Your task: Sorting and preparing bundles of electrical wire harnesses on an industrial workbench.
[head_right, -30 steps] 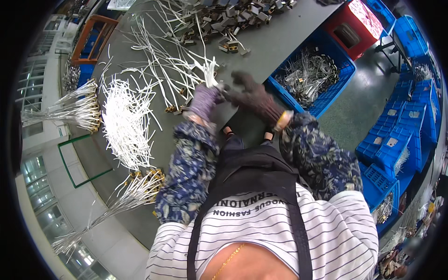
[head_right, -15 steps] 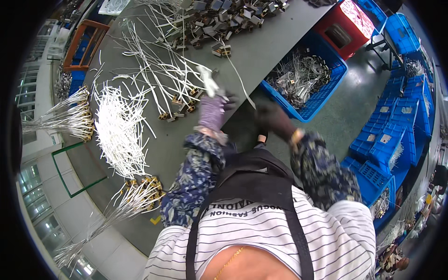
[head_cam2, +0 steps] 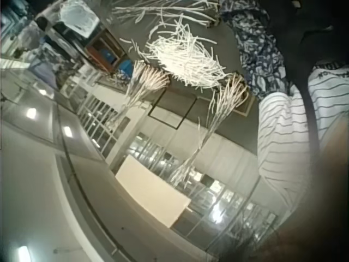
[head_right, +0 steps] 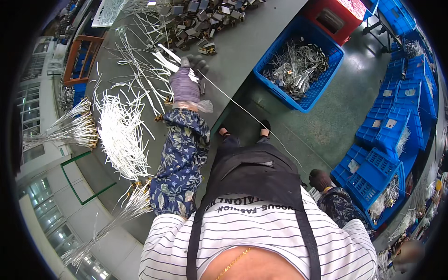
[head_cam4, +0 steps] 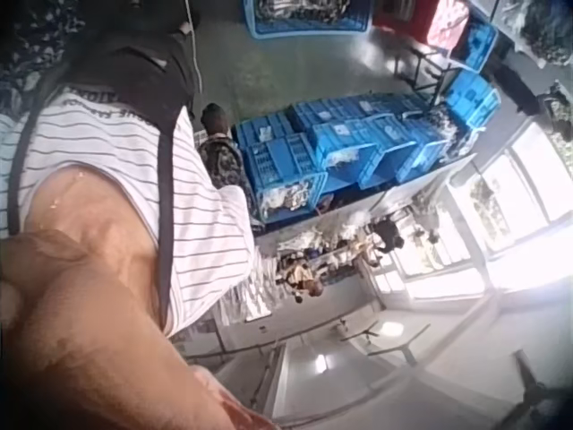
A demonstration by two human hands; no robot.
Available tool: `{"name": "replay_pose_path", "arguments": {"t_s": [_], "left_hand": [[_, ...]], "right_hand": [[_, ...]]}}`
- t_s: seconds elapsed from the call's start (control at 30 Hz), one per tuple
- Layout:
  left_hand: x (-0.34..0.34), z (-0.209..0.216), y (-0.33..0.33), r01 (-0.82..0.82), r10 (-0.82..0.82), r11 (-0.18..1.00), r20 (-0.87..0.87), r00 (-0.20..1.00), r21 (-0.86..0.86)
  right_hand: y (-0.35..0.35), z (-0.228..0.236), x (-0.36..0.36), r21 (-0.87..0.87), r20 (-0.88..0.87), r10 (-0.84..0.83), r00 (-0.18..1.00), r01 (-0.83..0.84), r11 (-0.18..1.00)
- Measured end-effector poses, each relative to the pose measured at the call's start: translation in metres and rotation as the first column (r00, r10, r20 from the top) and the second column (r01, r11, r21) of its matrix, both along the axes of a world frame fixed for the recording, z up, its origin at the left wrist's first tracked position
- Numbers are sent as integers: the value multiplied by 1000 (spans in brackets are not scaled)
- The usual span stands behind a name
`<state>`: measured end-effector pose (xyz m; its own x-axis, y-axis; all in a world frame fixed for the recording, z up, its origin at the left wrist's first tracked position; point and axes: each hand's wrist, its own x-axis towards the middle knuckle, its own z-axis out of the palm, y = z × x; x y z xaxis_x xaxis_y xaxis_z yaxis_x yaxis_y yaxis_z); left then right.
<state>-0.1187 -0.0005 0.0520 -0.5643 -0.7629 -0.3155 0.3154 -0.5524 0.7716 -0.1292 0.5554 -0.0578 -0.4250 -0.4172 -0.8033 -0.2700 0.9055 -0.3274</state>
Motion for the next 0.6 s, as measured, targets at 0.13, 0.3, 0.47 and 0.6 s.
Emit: {"name": "replay_pose_path", "arguments": {"t_s": [0.13, 0.3, 0.47, 0.6], "left_hand": [[1, 19, -9, -53, 58, 997, 96, 994, -49], [7, 30, -13, -49, 59, 996, 146, 988, -76], [8, 20, -11, -13, 33, 995, 200, 979, -99], [4, 6, 9, 78, -81, 996, 69, 994, 36]], "right_hand": [[-31, 6, -12, -81, -24, 27, 999, -29, 996], [-24, -2, -22, 73, 13, 53, 999, -54, 996], [-28, 1, -25, 59, 46, 29, 999, -32, 998], [-62, 13, -23, -41, 158, -192, 969, 200, 979]]}}
